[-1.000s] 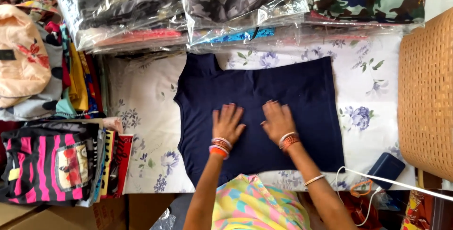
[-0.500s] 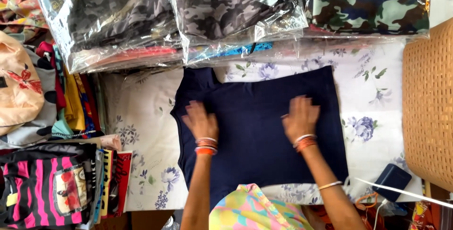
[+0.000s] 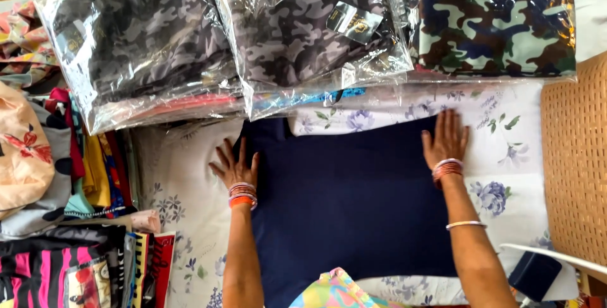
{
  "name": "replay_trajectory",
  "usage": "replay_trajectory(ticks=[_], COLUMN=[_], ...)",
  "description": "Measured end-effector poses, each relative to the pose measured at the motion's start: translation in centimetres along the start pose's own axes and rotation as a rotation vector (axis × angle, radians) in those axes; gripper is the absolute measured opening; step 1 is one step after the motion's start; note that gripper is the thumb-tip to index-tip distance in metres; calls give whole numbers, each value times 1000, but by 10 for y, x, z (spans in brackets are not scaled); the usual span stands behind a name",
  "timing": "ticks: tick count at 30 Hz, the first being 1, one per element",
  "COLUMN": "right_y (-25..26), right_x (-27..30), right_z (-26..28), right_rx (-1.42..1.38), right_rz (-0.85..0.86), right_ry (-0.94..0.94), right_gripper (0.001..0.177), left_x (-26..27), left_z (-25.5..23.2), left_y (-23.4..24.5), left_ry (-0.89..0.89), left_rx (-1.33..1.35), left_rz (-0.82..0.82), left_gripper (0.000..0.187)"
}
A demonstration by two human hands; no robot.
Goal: Fold various articles of clothing like t-shirts and pants on a workspace table.
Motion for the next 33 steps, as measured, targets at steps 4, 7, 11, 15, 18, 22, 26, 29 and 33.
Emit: replay_trajectory(ticks=[4,7,11,15,18,22,26,29,33], right_y=[3,1,13,-14,-41,27,4,5,5], right_x=[-3,0,13,55,66,37,-14,-22,-15], right_z=[-22,-17,43,196,240,213,72,-16,-44], right_rx=[-157,-151,-33,97,130,230,194,38,-223], right_rz=[61,76,-49,10,100,231,23,-54,52], right_ry=[-79,-111,-184,329,595,427,159,-111,-216], right_gripper=[76,76,76,72,71,62,70,76,75], left_x=[-4,1,21,64,79,43,-11,-22,-20], left_z=[7,-2,-41,-136,-175,-115,5,35,42], left_y=[5,19,7,-24,-31,-2,-15,-3,-6], left_ry=[41,71,80,-381,-635,-397,19,119,153], left_rx=[13,-30,-226,127,165,-63,-70,-70,90], left_rz=[58,118,-204,-146,-50,-66,-56,11,-30], left_gripper=[71,69,64,66,70,60,65,66,65])
Point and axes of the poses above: each hand's wrist, its own x-axis away from the middle knuckle, its own y-axis out of the back of the hand, z = x × y, the point moved 7 cm from there along -x, towards the middle knuckle, and after that the axes turned 15 degrees about z, right-handed, at the moved point
